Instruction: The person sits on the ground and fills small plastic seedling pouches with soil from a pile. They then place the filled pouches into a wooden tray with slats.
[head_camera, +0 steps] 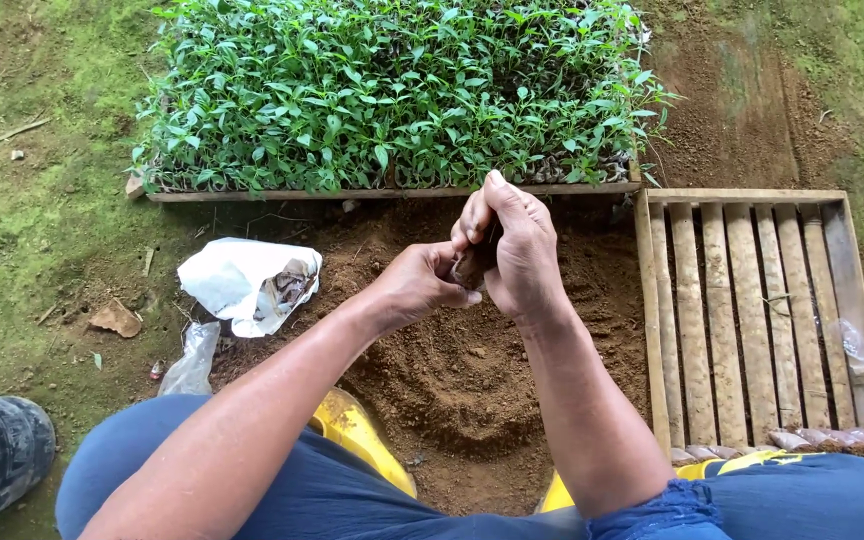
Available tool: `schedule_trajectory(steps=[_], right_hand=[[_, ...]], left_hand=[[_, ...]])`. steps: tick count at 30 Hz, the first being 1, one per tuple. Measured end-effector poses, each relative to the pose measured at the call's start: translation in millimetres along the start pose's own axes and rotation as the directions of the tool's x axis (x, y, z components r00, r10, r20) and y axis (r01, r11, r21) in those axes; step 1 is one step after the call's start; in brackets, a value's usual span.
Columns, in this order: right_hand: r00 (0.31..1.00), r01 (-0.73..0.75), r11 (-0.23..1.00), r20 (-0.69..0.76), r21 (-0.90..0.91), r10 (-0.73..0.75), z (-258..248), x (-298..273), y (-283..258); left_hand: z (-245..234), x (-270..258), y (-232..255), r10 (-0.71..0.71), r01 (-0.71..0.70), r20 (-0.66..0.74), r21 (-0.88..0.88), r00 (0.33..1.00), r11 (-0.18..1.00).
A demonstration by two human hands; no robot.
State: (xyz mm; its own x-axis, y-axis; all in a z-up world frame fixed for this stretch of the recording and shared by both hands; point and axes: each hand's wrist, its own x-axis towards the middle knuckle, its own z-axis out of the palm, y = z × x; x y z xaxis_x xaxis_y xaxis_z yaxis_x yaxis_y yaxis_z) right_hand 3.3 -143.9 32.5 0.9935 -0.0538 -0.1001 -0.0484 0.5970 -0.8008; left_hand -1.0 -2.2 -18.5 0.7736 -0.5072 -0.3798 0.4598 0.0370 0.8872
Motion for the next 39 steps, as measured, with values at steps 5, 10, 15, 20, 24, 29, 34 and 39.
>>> schedule_trajectory(steps=[5,10,15,20,24,29,34,39], right_hand=[[1.000,-0.007,1.000,0.008,-0.005,0.007,-12.7,3.5,3.0],[0.969,0.108,0.816,0.244,-0.568,0.041,-9.9,-10.4,-56.2],[0.918,0.097,0.698,0.334,-0.710,0.212,1.9,-14.2,-79.0],[0.888,0.035,0.735,0.358,-0.677,0.288,-6.3,-11.0,-63.9],[0.872,-0.055,0.809,0.366,-0.585,0.324,-10.4,-8.9,-57.0],[0.856,-0.133,0.837,0.365,-0.530,0.367,-26.2,-4.7,-37.8],[0.870,-0.102,0.876,0.385,-0.472,0.308,-32.8,-3.6,-49.7],[0.914,-0.052,0.815,0.300,-0.578,0.271,-55.2,10.8,-45.9]], left_hand=[[-1.5,-0.2,1.5,0.027,-0.027,0.018,-0.018,0.999,0.999],[1.8,-11.4,38.1,0.013,-0.006,-0.081,0.089,0.997,0.996],[-13.4,-1.1,43.4,0.063,-0.059,-0.119,0.043,0.991,0.997],[-16.4,6.9,40.5,0.085,-0.086,-0.116,-0.005,0.990,0.996],[-18.3,2.2,41.2,0.093,-0.095,-0.116,-0.011,0.989,0.995],[-21.2,3.9,37.9,0.084,-0.089,-0.111,-0.044,0.990,0.995],[-18.7,1.4,41.3,0.090,-0.083,-0.128,0.058,0.988,0.995],[-20.2,1.0,38.0,0.085,-0.073,-0.145,0.086,0.986,0.994]])
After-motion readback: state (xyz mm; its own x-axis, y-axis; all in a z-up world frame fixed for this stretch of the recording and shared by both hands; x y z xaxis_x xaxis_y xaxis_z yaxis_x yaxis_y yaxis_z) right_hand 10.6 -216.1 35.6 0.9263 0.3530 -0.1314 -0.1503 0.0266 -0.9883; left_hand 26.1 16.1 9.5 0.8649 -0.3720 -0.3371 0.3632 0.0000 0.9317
